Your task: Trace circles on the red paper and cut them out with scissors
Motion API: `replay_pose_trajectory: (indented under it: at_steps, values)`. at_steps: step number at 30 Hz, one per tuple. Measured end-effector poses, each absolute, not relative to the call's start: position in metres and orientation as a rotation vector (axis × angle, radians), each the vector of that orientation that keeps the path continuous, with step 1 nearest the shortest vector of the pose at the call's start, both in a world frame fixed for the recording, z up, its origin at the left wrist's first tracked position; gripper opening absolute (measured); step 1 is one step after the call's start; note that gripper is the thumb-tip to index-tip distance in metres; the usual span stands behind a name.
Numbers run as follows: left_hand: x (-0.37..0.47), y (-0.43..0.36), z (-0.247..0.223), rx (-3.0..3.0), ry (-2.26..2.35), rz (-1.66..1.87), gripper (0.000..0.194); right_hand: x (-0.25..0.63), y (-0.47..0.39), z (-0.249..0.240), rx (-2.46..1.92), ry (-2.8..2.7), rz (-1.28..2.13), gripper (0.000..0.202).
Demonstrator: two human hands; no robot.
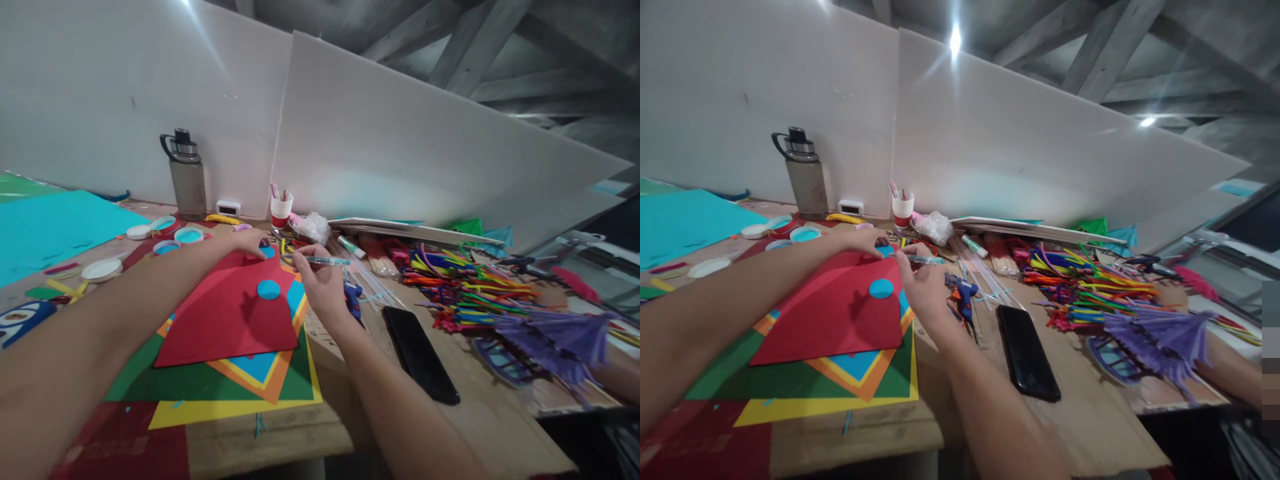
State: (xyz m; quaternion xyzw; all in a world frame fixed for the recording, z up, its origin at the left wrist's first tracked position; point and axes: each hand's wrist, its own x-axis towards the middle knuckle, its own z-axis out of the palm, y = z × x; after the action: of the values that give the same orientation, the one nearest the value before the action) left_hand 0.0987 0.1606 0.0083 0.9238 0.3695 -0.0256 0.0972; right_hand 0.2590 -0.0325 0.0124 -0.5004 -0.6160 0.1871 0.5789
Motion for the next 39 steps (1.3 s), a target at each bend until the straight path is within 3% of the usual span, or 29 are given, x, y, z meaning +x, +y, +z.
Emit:
replay_pose_trajectory:
  at_steps: [3, 8, 14, 27, 33, 39]
  values:
    - [0.096, 0.161, 0.011, 2.675, 1.212, 0.006, 0.061, 0.272, -0.022, 0.006, -1.186, -1.359, 0.427, 0.025]
    - [0.075, 0.168, 0.023, 2.431, 1.306, 0.436, 0.067, 0.293, -0.013, 0.002, -1.225, -1.284, 0.4, 0.026]
    - [0.045, 0.144, 0.043, 2.174, 1.175, 0.71, 0.063, 0.297, -0.01, 0.002, -1.171, -1.351, 0.341, 0.024]
    - [0.007, 0.045, 0.058, 2.356, 1.117, 0.3, 0.056, 0.29, -0.015, -0.005, -1.175, -1.503, 0.444, 0.029]
    - [-0.018, 0.033, 0.051, 2.274, 1.091, 0.394, 0.053, 0.282, -0.02, -0.006, -1.294, -1.697, 0.033, 0.026]
    - [-0.023, 0.023, 0.052, 2.23, 1.028, 0.555, 0.051, 0.267, -0.023, -0.015, -1.243, -1.937, 0.171, 0.025]
